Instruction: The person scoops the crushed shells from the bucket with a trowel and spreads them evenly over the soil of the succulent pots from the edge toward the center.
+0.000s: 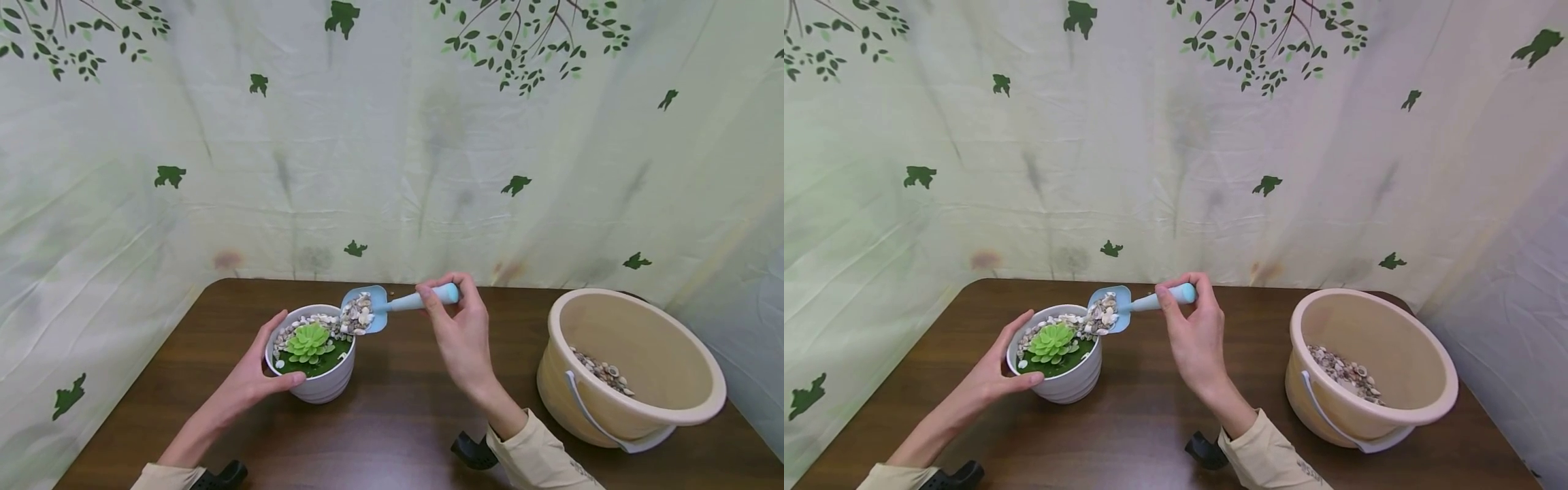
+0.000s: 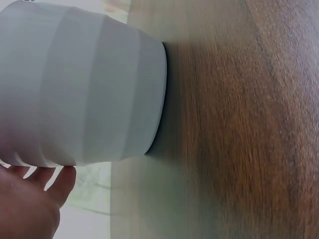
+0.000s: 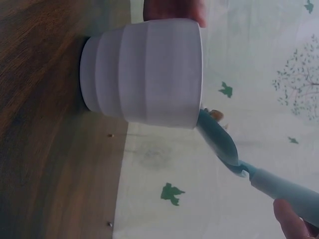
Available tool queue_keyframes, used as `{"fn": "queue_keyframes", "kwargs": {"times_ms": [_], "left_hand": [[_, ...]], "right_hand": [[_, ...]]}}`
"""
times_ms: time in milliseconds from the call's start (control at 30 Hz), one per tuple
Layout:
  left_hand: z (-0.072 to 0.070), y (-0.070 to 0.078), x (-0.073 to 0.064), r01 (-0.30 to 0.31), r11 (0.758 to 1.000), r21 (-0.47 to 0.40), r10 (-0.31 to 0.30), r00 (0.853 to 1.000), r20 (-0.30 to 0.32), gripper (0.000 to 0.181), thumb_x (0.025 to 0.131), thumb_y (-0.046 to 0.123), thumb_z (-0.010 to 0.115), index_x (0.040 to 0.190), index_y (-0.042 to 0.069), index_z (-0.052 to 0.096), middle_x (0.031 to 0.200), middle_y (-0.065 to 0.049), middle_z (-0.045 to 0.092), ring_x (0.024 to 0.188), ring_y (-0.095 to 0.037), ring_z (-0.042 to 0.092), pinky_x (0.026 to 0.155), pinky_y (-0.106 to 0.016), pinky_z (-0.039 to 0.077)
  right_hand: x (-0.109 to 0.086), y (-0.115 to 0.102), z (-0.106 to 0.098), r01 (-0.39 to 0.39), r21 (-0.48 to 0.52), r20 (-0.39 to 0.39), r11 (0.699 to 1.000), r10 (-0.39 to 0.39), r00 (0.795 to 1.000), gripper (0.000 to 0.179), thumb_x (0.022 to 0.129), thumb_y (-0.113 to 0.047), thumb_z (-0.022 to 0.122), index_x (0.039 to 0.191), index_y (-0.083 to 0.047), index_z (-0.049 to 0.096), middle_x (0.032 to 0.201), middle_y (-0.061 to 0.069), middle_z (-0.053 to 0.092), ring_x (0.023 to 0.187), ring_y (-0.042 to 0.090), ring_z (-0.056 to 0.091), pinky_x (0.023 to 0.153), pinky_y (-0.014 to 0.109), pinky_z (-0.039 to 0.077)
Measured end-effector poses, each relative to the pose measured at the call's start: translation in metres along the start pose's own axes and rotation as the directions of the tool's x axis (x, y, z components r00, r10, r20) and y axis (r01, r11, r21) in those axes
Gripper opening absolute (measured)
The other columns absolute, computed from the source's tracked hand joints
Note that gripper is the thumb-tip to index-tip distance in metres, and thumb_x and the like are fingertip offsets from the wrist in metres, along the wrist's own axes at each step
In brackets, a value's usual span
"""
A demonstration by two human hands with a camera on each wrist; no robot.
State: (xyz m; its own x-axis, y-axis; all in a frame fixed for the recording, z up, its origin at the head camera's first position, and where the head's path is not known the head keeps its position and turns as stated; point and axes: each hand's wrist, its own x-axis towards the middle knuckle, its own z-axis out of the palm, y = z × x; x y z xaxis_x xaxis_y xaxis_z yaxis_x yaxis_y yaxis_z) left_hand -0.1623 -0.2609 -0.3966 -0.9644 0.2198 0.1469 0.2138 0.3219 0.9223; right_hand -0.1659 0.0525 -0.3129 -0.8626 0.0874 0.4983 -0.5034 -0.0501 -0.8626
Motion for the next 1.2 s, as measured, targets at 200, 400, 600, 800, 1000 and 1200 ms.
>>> {"fn": "queue_keyframes", "kwargs": {"times_ms": [200,400,600,800,1000,1200], "left_hand": [[0.0029,-0.0017,-0.0004,-0.005,1.000,0.000,0.005,1.000,-0.006,0.099,0.082,0.013,0.077,0.157,0.028,0.015,0.155,-0.014,0.019,0.135,-0.033,0.025,0.094,-0.016,0.032],[0.0032,-0.0003,-0.0009,-0.010,0.997,0.077,0.011,1.000,-0.023,0.100,0.080,0.017,0.079,0.157,0.026,0.017,0.155,-0.013,0.018,0.135,-0.033,0.025,0.096,-0.023,0.032],[0.0014,0.0002,-0.0010,-0.005,0.996,0.087,0.006,1.000,-0.016,0.099,0.080,0.017,0.078,0.158,0.022,0.017,0.154,-0.015,0.021,0.134,-0.034,0.028,0.098,-0.031,0.033],[-0.0006,-0.0031,0.0000,-0.016,1.000,0.008,0.016,1.000,0.011,0.095,0.083,0.014,0.074,0.158,0.021,0.016,0.155,-0.017,0.021,0.133,-0.035,0.030,0.094,-0.017,0.035],[-0.0015,-0.0043,0.0008,-0.022,0.999,-0.031,0.023,1.000,0.013,0.095,0.083,0.011,0.074,0.158,0.018,0.016,0.154,-0.019,0.023,0.130,-0.031,0.035,0.093,-0.017,0.038],[-0.0018,-0.0025,0.0002,-0.016,0.999,-0.047,0.016,1.000,0.013,0.097,0.082,0.010,0.075,0.158,0.018,0.015,0.154,-0.019,0.023,0.131,-0.032,0.032,0.093,-0.015,0.036]], "right_hand": [[-0.0002,-0.0025,0.0012,-0.003,-0.032,-0.004,0.999,0.003,1.000,0.019,0.092,0.001,0.066,0.103,0.006,0.051,0.102,0.017,0.064,0.086,0.034,0.062,0.076,0.035,0.056],[0.0003,-0.0014,0.0010,-0.004,-0.034,-0.002,0.999,0.004,1.000,0.020,0.092,0.000,0.066,0.103,0.006,0.051,0.101,0.017,0.063,0.084,0.034,0.062,0.076,0.035,0.056],[0.0004,-0.0012,0.0005,-0.010,-0.039,-0.009,0.999,0.009,1.000,0.019,0.092,0.000,0.066,0.102,0.006,0.051,0.101,0.018,0.064,0.085,0.034,0.062,0.075,0.035,0.056],[-0.0003,-0.0019,0.0004,0.008,-0.043,-0.005,0.999,-0.008,1.000,0.019,0.092,0.000,0.066,0.102,0.005,0.051,0.101,0.017,0.065,0.084,0.034,0.062,0.075,0.034,0.056],[-0.0011,-0.0034,0.0013,0.034,-0.073,0.000,0.997,-0.034,0.999,0.019,0.092,-0.001,0.067,0.102,0.005,0.052,0.101,0.014,0.065,0.081,0.029,0.062,0.075,0.033,0.056],[-0.0008,-0.0041,0.0020,0.040,-0.095,-0.008,0.995,-0.041,0.999,0.019,0.092,0.000,0.067,0.102,0.005,0.053,0.101,0.013,0.065,0.081,0.031,0.062,0.073,0.032,0.056]]}}
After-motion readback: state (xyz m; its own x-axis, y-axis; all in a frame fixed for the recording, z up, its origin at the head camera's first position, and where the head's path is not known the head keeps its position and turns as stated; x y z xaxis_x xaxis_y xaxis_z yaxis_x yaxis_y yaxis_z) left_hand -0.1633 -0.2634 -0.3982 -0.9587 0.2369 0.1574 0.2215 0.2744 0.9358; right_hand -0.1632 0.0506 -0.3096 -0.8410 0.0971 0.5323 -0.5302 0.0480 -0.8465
